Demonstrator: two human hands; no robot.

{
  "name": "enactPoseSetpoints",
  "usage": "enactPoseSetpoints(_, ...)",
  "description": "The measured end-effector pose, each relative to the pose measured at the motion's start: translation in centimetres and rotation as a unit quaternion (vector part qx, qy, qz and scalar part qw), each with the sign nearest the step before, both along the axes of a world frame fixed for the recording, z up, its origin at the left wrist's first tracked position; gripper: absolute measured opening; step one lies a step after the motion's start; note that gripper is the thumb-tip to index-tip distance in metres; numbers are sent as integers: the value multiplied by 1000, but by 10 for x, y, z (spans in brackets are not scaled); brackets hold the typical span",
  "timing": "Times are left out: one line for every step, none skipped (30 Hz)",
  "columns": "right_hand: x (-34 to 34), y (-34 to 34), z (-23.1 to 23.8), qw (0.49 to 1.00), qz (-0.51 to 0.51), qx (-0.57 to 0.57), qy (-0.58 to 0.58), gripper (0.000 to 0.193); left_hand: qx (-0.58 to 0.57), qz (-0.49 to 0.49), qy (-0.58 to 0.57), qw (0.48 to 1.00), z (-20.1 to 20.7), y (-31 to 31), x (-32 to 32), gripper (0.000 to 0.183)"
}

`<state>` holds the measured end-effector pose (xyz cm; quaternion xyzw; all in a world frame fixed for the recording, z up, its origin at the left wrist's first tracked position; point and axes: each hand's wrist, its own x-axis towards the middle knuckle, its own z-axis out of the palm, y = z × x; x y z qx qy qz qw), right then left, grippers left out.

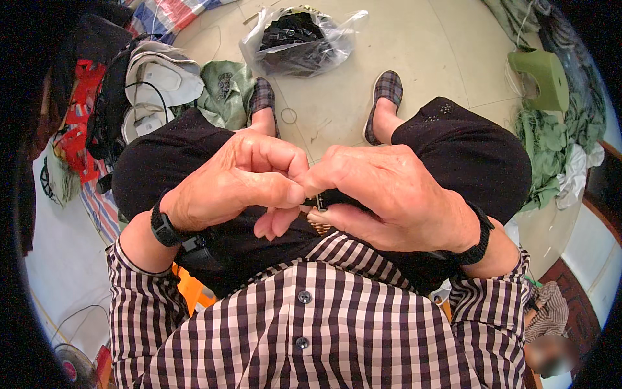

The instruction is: Manually assemble and connect black plastic shoe straps and buckles.

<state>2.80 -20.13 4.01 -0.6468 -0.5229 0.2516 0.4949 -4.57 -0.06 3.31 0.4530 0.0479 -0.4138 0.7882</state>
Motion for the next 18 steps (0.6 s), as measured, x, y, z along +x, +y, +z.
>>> enactPoseSetpoints(0, -1, 1, 1000, 2, -13, -12, 28, -1, 2, 23, 1000, 1, 0, 0, 17)
enactPoseSetpoints(0, -1, 1, 999, 5, -26, -24, 28, -1, 4, 46, 999, 2, 1, 0, 15)
enactPoseSetpoints(0, -2, 1, 999, 5, -27, -24, 28, -2, 4, 46, 999, 3, 0, 0, 15)
enactPoseSetpoints(0, -2, 0, 1000, -4, -22, -14, 28, -10, 12, 58, 998, 4, 0, 0, 14)
enactPoseSetpoints(0, -2, 0, 1000, -14, -18, -4, 27, -19, 20, 70, 997, 5, 0, 0, 13)
enactPoseSetpoints(0, -3, 0, 1000, -14, -17, -4, 27, -19, 20, 70, 997, 5, -1, 0, 13)
enactPoseSetpoints(0, -3, 1, 1000, -12, -26, 2, 27, -5, 21, 62, 998, 6, -3, -1, 11)
enactPoseSetpoints(0, -3, 1, 999, -10, -35, 9, 27, 10, 22, 54, 998, 6, -4, -1, 10)
enactPoseSetpoints(0, -4, 1, 999, -10, -35, 9, 27, 10, 22, 54, 998, 6, -4, -1, 10)
enactPoseSetpoints(-1, -4, -1, 1000, -8, -28, 9, 27, 21, 21, 49, 998, 6, -5, -1, 10)
enactPoseSetpoints(-1, -4, -2, 1000, -6, -22, 9, 27, 32, 20, 44, 998, 5, -5, -1, 10)
enactPoseSetpoints(-1, -4, -1, 1000, -7, -22, 9, 27, 31, 20, 44, 998, 6, -6, 0, 10)
enactPoseSetpoints(0, -3, -1, 1000, -9, -23, 15, 27, 44, 14, 33, 998, 8, -6, 1, 10)
enactPoseSetpoints(0, -3, 0, 999, -12, -24, 20, 27, 57, 9, 22, 998, 8, -6, 1, 11)
enactPoseSetpoints(0, -3, -1, 999, -13, -25, 21, 27, 57, 8, 22, 998, 8, -6, 0, 11)
enactPoseSetpoints(0, -3, -1, 999, -13, -30, 20, 26, 68, 21, 2, 997, 8, -7, -1, 11)
enactPoseSetpoints(0, -2, -2, 999, -14, -35, 19, 26, 78, 33, -18, 996, 7, -7, -2, 10)
enactPoseSetpoints(-1, -3, -1, 999, -14, -35, 20, 26, 78, 34, -16, 996, 6, -8, -4, 10)
